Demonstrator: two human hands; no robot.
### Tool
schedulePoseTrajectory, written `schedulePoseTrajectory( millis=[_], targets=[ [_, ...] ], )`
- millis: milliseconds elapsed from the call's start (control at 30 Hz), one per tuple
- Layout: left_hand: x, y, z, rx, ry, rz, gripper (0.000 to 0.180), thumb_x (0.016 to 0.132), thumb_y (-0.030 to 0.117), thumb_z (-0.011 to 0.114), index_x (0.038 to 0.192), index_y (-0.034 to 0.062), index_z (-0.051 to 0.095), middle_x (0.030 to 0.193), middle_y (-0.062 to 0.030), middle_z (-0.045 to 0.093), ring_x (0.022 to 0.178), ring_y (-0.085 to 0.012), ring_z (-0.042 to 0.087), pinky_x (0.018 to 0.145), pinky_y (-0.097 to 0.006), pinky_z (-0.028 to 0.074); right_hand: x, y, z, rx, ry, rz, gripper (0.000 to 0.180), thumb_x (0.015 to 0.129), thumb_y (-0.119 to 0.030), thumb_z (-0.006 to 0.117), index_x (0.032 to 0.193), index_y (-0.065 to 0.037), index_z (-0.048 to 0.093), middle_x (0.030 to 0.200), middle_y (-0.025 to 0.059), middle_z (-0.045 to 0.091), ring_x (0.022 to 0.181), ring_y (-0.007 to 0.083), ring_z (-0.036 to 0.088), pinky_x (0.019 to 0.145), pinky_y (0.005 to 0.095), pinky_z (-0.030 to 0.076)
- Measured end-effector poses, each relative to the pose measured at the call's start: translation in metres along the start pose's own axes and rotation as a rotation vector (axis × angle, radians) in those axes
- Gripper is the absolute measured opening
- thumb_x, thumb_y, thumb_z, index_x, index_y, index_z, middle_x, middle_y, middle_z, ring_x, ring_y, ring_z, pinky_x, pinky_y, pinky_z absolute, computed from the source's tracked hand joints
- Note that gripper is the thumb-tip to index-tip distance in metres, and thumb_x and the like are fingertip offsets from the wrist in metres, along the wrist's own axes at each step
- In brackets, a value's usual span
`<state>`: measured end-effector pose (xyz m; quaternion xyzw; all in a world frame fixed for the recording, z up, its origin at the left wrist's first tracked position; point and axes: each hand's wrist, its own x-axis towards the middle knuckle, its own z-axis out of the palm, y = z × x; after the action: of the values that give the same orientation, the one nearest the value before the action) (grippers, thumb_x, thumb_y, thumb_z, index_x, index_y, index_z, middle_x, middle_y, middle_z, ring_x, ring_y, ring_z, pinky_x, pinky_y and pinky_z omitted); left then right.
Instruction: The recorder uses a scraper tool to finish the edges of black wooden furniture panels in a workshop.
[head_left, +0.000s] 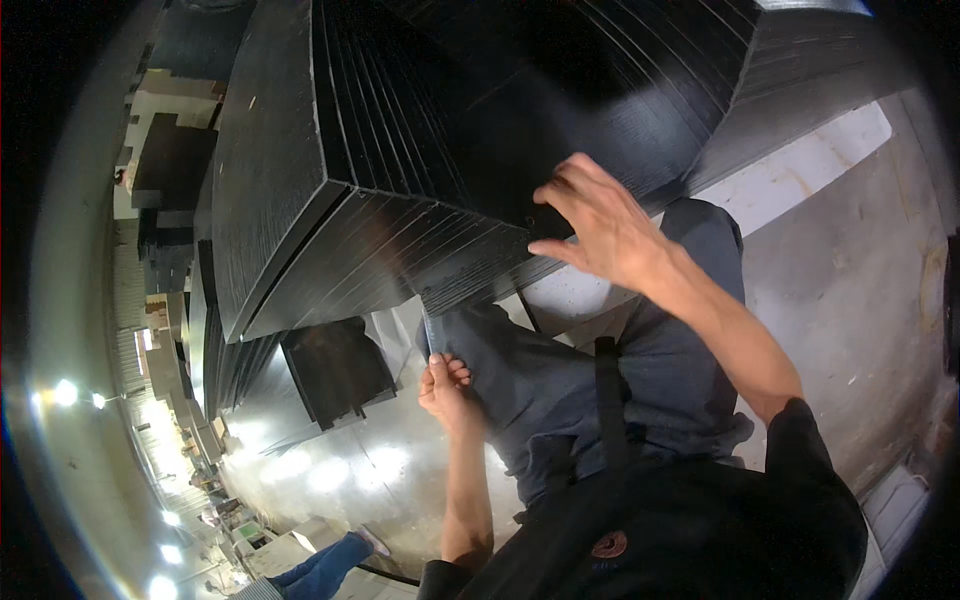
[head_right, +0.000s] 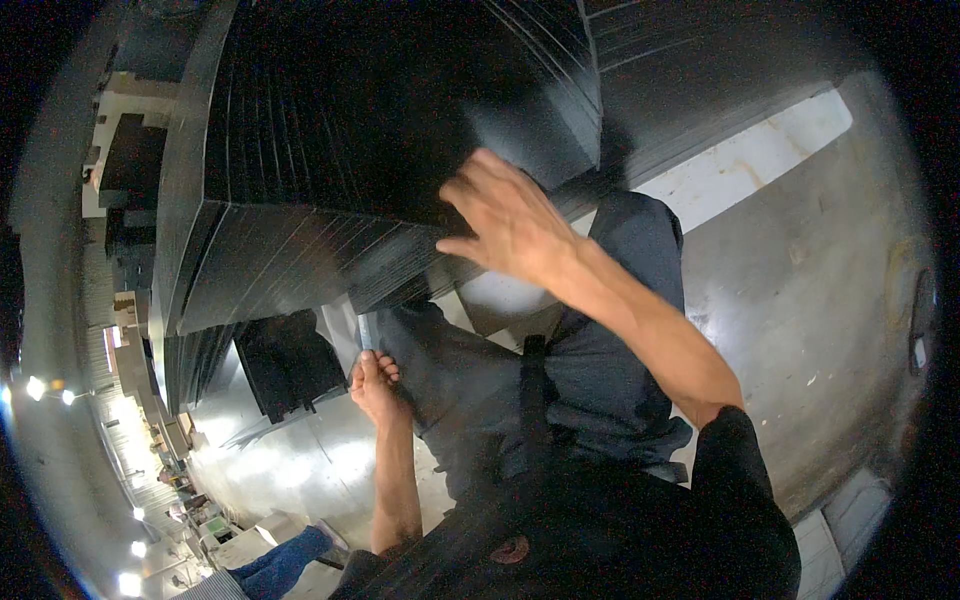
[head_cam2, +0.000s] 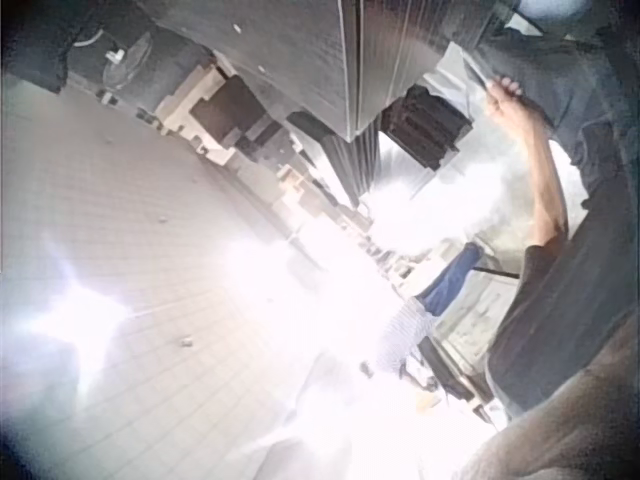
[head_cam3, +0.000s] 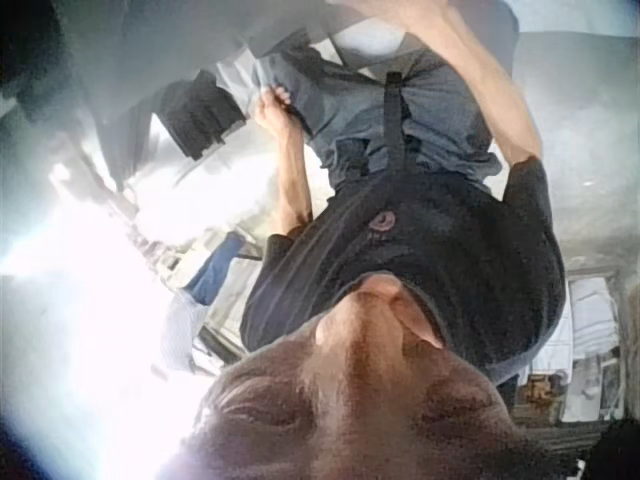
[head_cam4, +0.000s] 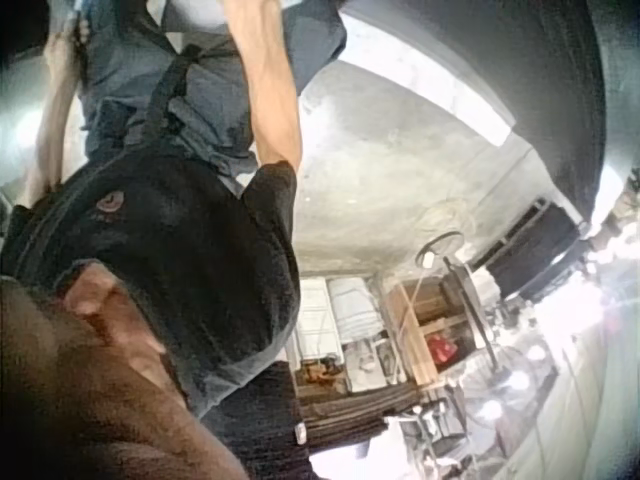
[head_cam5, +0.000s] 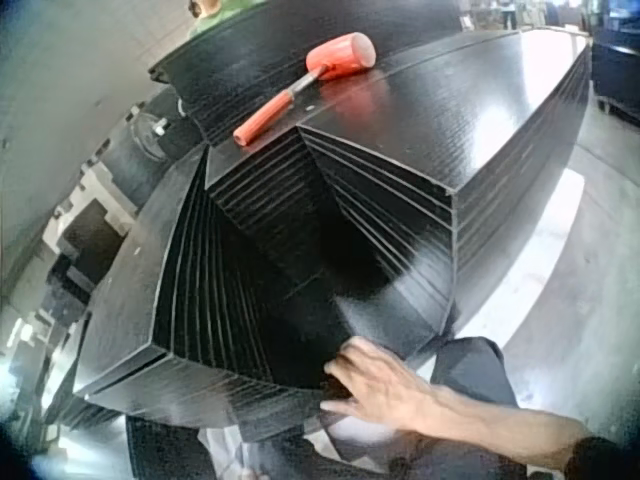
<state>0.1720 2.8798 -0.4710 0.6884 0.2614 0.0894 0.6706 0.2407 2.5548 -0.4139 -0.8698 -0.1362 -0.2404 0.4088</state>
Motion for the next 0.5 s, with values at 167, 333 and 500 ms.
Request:
schedulePoseTrajectory(
  millis=[167,333,500],
  targets=[
    [-0.006,0.003,0.006,0.022,0.023,-0.011,0.028,0.096,0.026,0.065,0.085,0.0004,0.065,0.069,-0.0053,0.064,0.055,-0.0086,0.055,0.052,-0.022,0.044,0.023,0.017,0.009,-0.127,-0.147,-0.106,0.049,0.073,-0.03,0.082,0.103,0.003,0.063,0.109,0.0187,0.062,0.113,0.0339,0.055,0.096,0.0441,0.048],
    [0.0,0.004,-0.002,0.01,0.07,-0.032,0.03,0.097,0.027,0.064,0.083,0.0,0.065,0.069,-0.0058,0.064,0.055,-0.0085,0.055,0.052,-0.022,0.044,0.036,0.015,0.005,0.097,-0.247,-0.172,0.037,0.076,-0.024,0.08,0.091,0.005,0.065,0.102,0.0191,0.065,0.108,0.0346,0.058,0.092,0.0433,0.05],
    [0.004,0.0,-0.006,-0.029,0.041,-0.047,0.03,0.096,0.027,0.066,0.083,0.0005,0.066,0.069,-0.006,0.065,0.054,-0.0091,0.056,0.051,-0.022,0.044,0.033,0.023,0.009,0.055,-0.262,-0.22,0.042,0.075,-0.021,0.081,0.105,0.005,0.066,0.111,0.0189,0.064,0.108,0.0341,0.059,0.09,0.0417,0.052]
  ],
)
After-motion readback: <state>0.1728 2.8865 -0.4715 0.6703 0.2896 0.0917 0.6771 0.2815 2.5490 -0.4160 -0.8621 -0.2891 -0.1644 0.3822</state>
